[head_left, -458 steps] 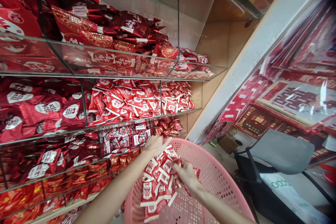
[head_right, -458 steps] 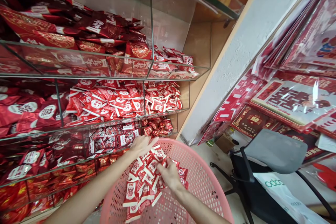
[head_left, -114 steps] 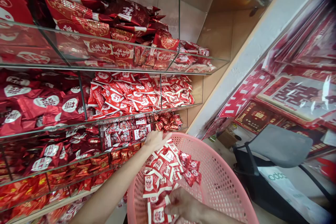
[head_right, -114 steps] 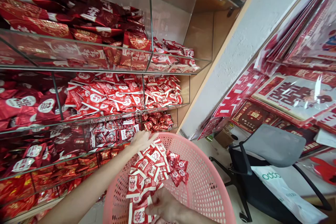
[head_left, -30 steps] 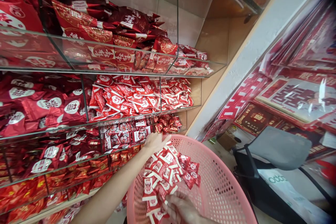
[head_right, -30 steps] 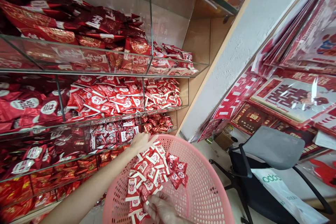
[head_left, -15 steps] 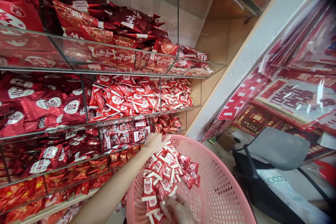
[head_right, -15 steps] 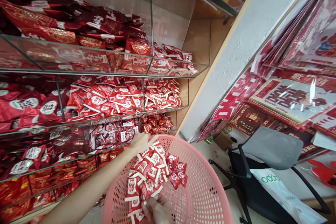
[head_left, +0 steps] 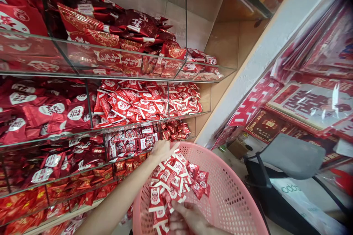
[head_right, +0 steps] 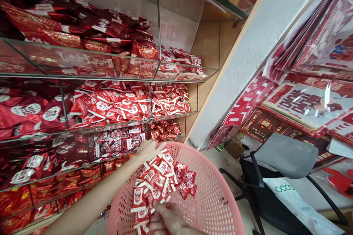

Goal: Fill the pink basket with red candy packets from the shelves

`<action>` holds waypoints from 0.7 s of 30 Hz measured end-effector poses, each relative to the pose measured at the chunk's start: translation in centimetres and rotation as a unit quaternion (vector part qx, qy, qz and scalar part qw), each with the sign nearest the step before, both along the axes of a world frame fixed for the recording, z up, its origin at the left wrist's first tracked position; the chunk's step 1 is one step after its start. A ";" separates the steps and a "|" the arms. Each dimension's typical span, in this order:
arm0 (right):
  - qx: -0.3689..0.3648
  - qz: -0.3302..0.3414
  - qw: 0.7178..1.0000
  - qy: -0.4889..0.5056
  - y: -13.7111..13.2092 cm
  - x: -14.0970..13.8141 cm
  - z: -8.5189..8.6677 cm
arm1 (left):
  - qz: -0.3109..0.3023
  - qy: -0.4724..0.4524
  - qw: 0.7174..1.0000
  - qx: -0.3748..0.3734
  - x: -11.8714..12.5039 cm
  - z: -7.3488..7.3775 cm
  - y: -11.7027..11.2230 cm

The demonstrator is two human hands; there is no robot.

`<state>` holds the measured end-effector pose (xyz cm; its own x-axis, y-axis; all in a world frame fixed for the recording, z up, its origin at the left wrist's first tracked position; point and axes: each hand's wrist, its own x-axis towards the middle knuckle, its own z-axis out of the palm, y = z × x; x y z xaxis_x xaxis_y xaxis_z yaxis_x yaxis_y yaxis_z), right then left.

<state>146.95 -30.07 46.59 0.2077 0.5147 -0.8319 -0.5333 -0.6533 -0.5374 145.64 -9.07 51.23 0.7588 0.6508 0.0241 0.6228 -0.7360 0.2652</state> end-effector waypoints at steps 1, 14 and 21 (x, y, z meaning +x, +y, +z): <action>-0.011 0.007 1.000 -0.020 -0.1 0.4 0.3 | -0.001 0.001 1.000 -0.001 0.0 0.0 0.0; 0.007 0.039 0.993 -0.107 0.7 2.2 1.4 | -0.007 0.000 1.000 0.003 0.0 -0.2 0.1; 0.077 -0.090 0.992 0.045 0.5 1.3 0.3 | -0.009 -0.001 1.000 -0.001 -0.1 -0.2 0.1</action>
